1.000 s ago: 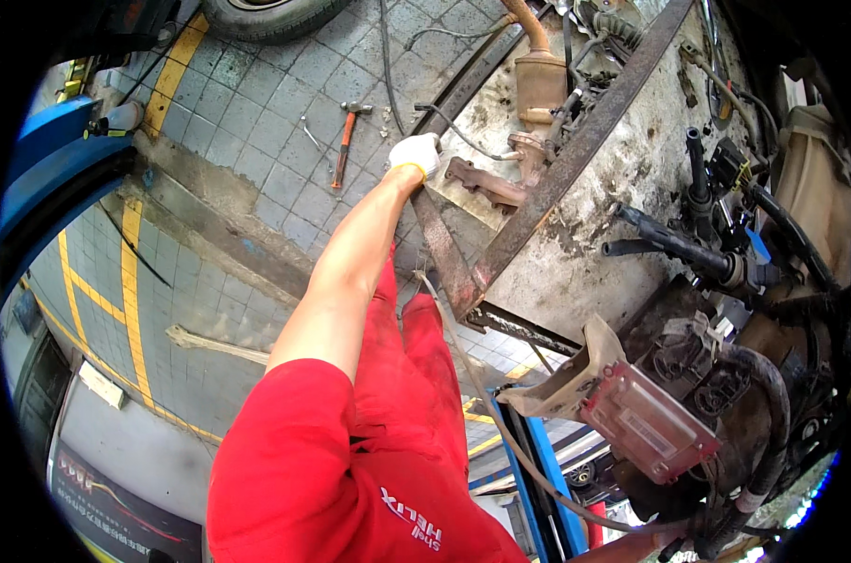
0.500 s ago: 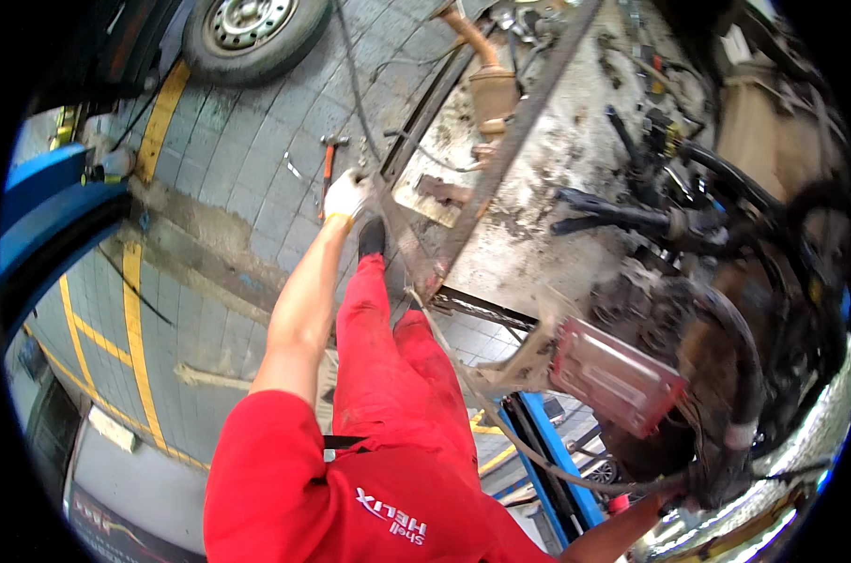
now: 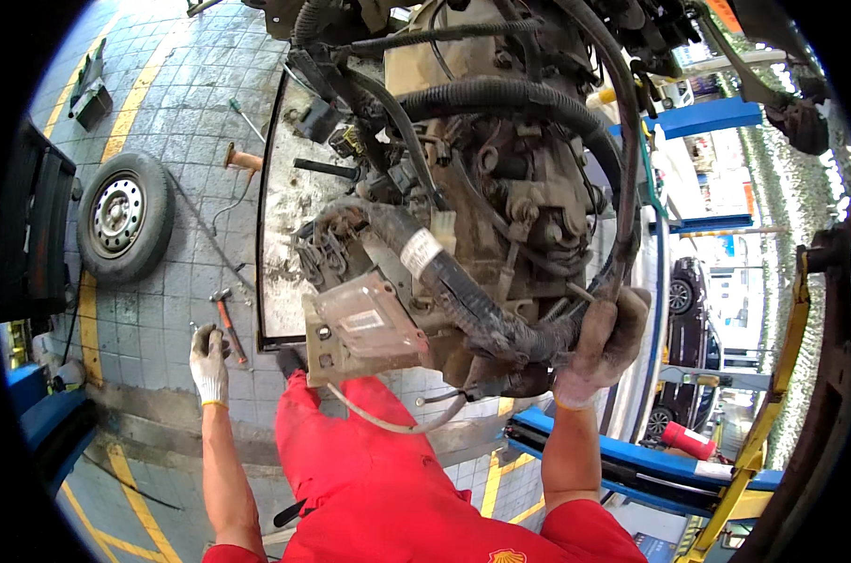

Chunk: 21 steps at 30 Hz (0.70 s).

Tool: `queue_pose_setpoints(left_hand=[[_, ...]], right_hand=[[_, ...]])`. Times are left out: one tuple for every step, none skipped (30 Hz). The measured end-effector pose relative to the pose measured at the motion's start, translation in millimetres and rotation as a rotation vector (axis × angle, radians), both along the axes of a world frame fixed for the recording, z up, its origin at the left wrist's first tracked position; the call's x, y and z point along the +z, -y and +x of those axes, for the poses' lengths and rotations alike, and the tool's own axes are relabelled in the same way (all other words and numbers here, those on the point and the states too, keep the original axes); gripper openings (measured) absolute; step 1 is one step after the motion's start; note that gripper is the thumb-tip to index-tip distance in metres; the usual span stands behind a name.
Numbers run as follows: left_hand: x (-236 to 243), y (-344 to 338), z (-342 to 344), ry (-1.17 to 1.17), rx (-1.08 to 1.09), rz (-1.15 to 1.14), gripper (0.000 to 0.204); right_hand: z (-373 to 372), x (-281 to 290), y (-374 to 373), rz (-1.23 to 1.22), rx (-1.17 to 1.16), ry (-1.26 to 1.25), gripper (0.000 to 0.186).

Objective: The person works on a car engine mounted on a stand, using an impact wrench and a wrench to loosen and tighten bolts on various parts. They also remove and reattach hoses and connectors while adjusting the engine's position on the stand.

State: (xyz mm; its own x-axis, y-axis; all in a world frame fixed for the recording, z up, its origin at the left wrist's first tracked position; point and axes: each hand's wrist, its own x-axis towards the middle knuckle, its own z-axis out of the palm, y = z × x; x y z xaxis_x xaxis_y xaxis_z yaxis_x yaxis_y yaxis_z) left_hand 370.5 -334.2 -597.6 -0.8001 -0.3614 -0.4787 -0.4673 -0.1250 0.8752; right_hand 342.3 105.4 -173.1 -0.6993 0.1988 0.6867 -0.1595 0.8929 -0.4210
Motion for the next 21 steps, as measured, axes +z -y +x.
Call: queue_pose_setpoints(left_hand=[[19,-5,-2,-0.022,0.014,-0.01,0.025],[37,-11,-8,-0.037,0.024,0.0,0.025],[50,-15,-13,-0.053,0.043,0.0,0.024],[67,-20,-14,-0.078,0.065,-0.012,0.024],[87,-26,-16,-0.103,0.085,-0.03,0.023],[109,-35,-19,-0.154,0.106,-0.041,0.024],[133,-44,-20,-0.203,0.124,-0.057,0.025],[161,-55,-23,-0.258,0.134,-0.072,0.026],[196,-67,-27,-0.261,0.12,-0.109,0.023],[229,-80,-34,-0.361,0.094,-0.122,0.022],[259,-94,-39,-0.461,0.067,-0.134,0.022],[288,-108,-43,-0.557,0.037,-0.143,0.021],[317,-124,-47,-0.679,0.006,-0.235,0.021],[346,-140,-53,-0.814,-0.031,-0.358,0.021],[377,-153,-57,-0.94,-0.105,-0.548,0.024],[405,-167,-60,-1.058,-0.175,-0.745,0.027],[423,-190,-65,-1.212,-0.14,-0.691,0.034],[445,-208,-72,-1.289,-0.215,-0.743,0.04],[466,-228,-81,-1.371,-0.301,-0.78,0.047],[490,-244,-90,-1.371,-0.461,-0.893,0.049],[513,-261,-101,-1.374,-0.63,-0.989,0.051]], right_hand=[[3,-1,-2,-0.044,-0.003,0.014,0.016],[0,1,3,-0.068,-0.011,0.036,0.014],[-4,6,11,-0.058,-0.018,0.065,0.012],[-2,12,12,-0.06,-0.019,0.088,0.012],[3,15,4,-0.003,-0.003,0.144,0.015],[6,24,0,0.133,0.056,0.135,0.022],[9,34,5,0.233,0.08,0.148,0.026],[13,41,7,0.253,0.109,0.164,0.029],[17,48,10,0.272,0.141,0.179,0.033],[18,53,6,0.217,0.181,0.198,0.036],[14,57,3,0.238,0.261,0.215,0.042],[10,61,-1,0.256,0.34,0.234,0.047],[6,64,-5,0.261,0.381,0.28,0.053],[1,67,-11,0.268,0.419,0.324,0.058],[-3,70,-16,0.217,0.443,0.356,0.059],[-6,74,-20,0.166,0.476,0.387,0.059],[-8,76,-24,0.12,0.515,0.42,0.06],[-12,78,-32,0.094,0.61,0.383,0.063],[-15,77,-41,0.065,0.691,0.349,0.067],[-17,76,-51,0.038,0.779,0.309,0.07],[-17,80,-60,0.015,0.813,0.337,0.064]])
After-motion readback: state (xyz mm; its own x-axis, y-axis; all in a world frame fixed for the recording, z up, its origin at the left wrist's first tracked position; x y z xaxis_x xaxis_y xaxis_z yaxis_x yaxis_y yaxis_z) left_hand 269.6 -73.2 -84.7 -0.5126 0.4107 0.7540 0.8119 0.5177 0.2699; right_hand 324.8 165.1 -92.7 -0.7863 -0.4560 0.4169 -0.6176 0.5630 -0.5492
